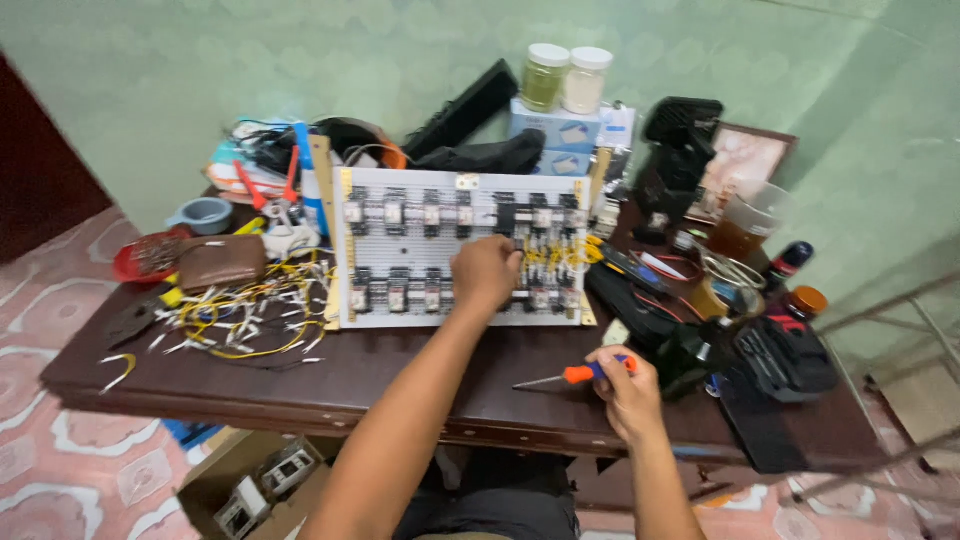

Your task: Connecting multiple wires to terminals on an electrical control board using a manual screwdriver.

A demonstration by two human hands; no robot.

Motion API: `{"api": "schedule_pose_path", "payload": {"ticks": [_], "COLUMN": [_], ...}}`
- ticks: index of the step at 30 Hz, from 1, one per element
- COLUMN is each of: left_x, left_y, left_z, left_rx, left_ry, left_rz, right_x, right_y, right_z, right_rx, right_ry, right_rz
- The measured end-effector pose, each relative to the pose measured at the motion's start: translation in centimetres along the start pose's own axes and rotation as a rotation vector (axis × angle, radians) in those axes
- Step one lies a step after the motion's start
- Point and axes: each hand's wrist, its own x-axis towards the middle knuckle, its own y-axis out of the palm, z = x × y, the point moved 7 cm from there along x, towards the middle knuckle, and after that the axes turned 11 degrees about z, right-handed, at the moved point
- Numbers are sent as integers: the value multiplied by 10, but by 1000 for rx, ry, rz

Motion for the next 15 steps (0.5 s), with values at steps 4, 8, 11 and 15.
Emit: {"api": "schedule_pose_path", "payload": {"ticks": [4,8,11,15], "left_x": [-31,-98,-136,-158], "left_y": [-18,-79,-135,-194], "left_z": [-9,-4,31,141], "left_rx": [-26,-110,-18,64], "left_ry": [343,484,596,378], "left_rz": [-287,-322,-439,-412], "right_x": [6,6,7,7], "right_y": [-24,-30,-35,-24], "right_z": [-30,-39,-42,-34], "right_rx": [12,26,-26,-84], "right_ry": [126,97,80,-12], "right_rz": [9,92,60,85]}}
